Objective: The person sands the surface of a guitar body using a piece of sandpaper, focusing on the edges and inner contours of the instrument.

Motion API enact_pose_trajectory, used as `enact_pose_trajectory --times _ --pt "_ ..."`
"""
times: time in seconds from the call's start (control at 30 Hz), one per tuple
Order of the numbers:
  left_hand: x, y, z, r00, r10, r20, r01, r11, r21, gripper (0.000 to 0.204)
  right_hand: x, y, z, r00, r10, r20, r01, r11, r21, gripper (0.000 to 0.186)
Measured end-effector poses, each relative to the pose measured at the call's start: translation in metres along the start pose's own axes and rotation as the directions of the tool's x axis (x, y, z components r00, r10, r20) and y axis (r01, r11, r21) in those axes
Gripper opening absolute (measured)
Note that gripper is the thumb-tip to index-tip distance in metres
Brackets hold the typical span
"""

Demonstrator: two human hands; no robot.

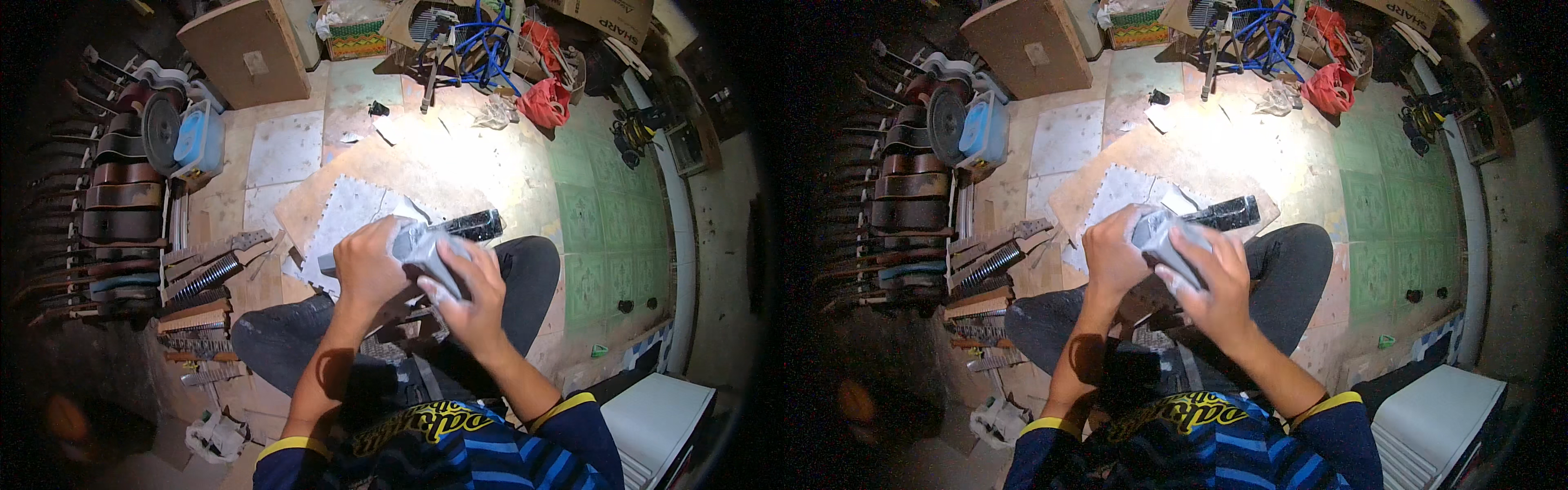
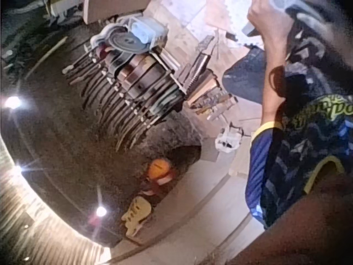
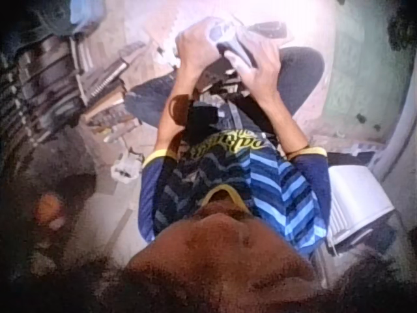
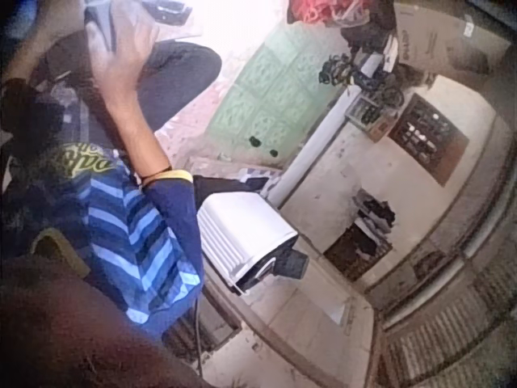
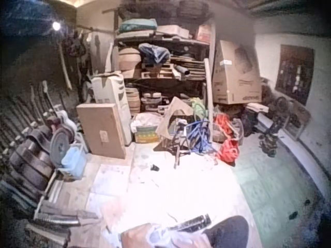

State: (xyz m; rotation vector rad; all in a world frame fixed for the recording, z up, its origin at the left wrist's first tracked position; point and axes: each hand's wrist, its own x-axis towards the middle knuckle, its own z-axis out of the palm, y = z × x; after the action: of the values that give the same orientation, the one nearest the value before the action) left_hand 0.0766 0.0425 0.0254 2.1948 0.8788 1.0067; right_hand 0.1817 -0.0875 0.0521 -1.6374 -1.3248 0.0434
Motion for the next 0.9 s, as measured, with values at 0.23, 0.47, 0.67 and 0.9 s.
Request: enact_pose_trajectory --times 0.23,0.47,0.67,0.9 --pt "-0.001 -0.007 -0.004 0.998 0.006 0.061 -0.006 1.000 0.004 0.037 0.001 -0.004 0.000 0.999 -0.009 0.040 0.011 0.999 -0.037 0.049" --pt "0.001 -0.001 -0.008 0.998 0.014 0.066 -0.017 0.999 0.038 0.030 0.015 -0.001 0.005 0.984 0.176 0.022 -0.177 0.975 0.133 0.052" --pt "-0.002 0.005 -0.009 0.995 -0.007 0.100 0.000 0.997 0.077 0.027 0.041 0.015 0.013 0.974 0.222 0.036 -0.225 0.960 0.169 0.055" --pt "-0.007 0.008 -0.007 0.997 -0.010 0.073 0.006 0.999 0.052 0.025 0.032 0.006 0.002 0.989 0.134 0.064 -0.133 0.991 -0.029 0.053"
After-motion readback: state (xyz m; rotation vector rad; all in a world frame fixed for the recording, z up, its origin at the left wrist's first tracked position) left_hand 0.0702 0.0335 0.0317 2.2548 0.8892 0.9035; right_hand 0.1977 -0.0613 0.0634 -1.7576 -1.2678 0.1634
